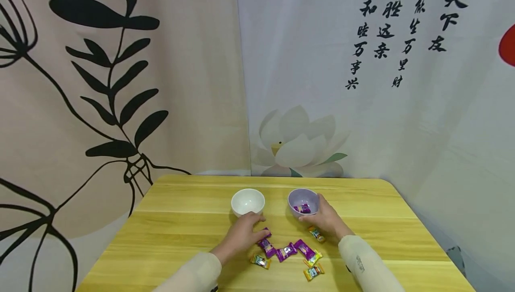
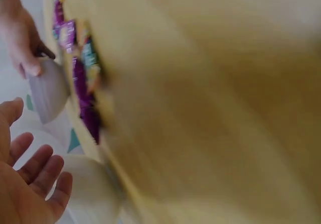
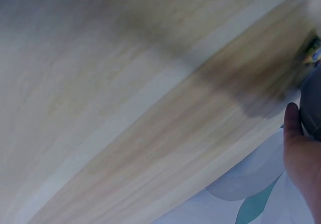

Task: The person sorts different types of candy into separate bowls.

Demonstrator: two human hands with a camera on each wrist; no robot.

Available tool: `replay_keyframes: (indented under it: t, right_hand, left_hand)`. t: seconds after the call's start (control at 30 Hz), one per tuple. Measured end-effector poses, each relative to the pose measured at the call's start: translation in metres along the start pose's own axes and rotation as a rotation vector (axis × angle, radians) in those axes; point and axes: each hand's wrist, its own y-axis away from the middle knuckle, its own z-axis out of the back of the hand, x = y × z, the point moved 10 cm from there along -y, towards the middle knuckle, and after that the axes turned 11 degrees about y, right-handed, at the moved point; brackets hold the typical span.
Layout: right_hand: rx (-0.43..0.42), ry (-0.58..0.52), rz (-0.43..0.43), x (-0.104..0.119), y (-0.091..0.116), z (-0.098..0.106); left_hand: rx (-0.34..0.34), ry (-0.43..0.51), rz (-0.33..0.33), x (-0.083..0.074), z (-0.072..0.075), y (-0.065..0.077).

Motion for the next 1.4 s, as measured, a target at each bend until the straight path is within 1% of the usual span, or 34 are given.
replay_keyframes:
  t: [0.1, 0.2, 0.33, 0.4, 0.53, 0.67, 0.87, 1.13, 1.4]
  right_hand:
    - [0.003, 0.011, -0.004, 0.000, -0.001, -0.001]
    - [0.007, 0.015, -0.008, 0.000, -0.001, -0.002]
    - [0.012, 0.015, -0.003, 0.001, -0.002, -0.002]
    - [0.011, 0.017, 0.004, 0.002, -0.002, -0.002]
    - [0.008, 0.010, 0.008, 0.002, -0.002, 0.000]
    - [0.009, 0.009, 0.004, 0.000, -0.001, 0.000]
    - [0.006, 0.011, 0.015, 0.001, 0.000, 0.000]
    - [-0.001, 0.007, 0.023, 0.002, 0.000, 0.000]
    - [0.001, 0.010, 0.008, 0.003, 0.000, 0.001]
  left_hand:
    - [-0.021, -0.024, -0.001, 0.009, 0.000, 0.011]
    - [-0.040, -0.058, 0.017, 0.017, -0.001, 0.019]
    - [-0.057, -0.105, 0.045, 0.027, -0.005, 0.026]
    - [-0.071, -0.118, 0.047, 0.030, -0.005, 0.028]
    - [-0.097, -0.138, 0.046, 0.035, -0.006, 0.026]
    - [-0.099, -0.153, 0.057, 0.039, -0.008, 0.024]
    - [-0.089, -0.173, 0.061, 0.039, -0.011, 0.021]
    - [-0.078, -0.229, 0.054, 0.038, -0.014, 0.017]
    - [-0.093, -0.298, 0.032, 0.034, -0.015, 0.015]
